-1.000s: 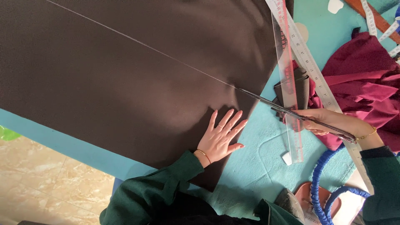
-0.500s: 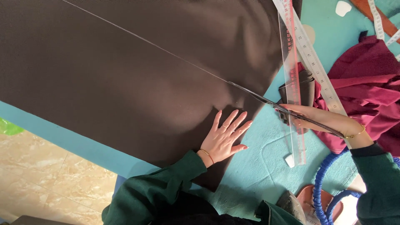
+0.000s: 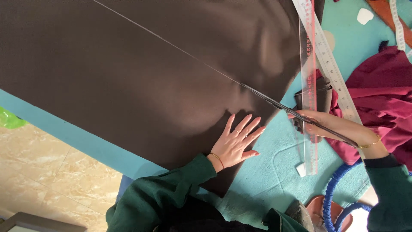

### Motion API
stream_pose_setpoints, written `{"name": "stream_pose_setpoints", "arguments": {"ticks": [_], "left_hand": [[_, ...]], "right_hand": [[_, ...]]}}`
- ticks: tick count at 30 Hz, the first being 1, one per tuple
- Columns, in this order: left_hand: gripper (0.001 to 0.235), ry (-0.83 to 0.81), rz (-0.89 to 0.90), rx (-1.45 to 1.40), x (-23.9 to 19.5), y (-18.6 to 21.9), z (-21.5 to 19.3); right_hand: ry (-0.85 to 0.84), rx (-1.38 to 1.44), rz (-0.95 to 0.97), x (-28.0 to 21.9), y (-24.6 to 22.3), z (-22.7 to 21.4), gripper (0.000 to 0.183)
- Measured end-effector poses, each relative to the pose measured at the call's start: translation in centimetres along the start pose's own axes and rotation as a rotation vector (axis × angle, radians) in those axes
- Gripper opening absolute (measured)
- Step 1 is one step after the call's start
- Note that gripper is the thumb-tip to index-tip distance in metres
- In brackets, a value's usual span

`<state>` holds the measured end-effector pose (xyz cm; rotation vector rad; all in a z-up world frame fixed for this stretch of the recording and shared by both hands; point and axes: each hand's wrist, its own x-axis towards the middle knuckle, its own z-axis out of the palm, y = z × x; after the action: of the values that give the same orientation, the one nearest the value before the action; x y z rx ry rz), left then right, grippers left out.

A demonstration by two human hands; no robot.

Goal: Cutting a piece of brown fabric with scissors and then marking it with a ruler and chalk for sewing.

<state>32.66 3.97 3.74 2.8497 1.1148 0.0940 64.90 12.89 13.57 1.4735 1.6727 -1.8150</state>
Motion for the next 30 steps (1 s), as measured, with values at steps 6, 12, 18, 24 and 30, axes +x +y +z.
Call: {"name": "stream_pose_setpoints", "arguments": {"ticks": [6,12,18,24,30], "left_hand": [[0.096,-0.007,-0.005,-0.02,0.1,0.2,0.5],[0.095,-0.006,-0.008,0.011,0.1,0.2,0.3],[0.095,-0.023,-0.003,-0.001,0.2,0.3,0.8],[0.094,-0.019,-0.003,-0.007,0.2,0.2,0.6],[0.093,0.012,-0.016,-0.045,0.2,0.4,0.9]], "right_hand": [[0.019,-0.052,0.103,1.8,-3.8,0.6,0.039],[0.071,-0.05,-0.048,3.5,-0.7,0.6,0.042],[0.066,0.092,-0.15,5.4,2.2,0.2,0.026],[-0.005,-0.06,-0.169,4.7,-1.5,-0.5,0.038],[0.077,-0.188,-0.188,6.5,-5.7,-0.5,0.029]]}}
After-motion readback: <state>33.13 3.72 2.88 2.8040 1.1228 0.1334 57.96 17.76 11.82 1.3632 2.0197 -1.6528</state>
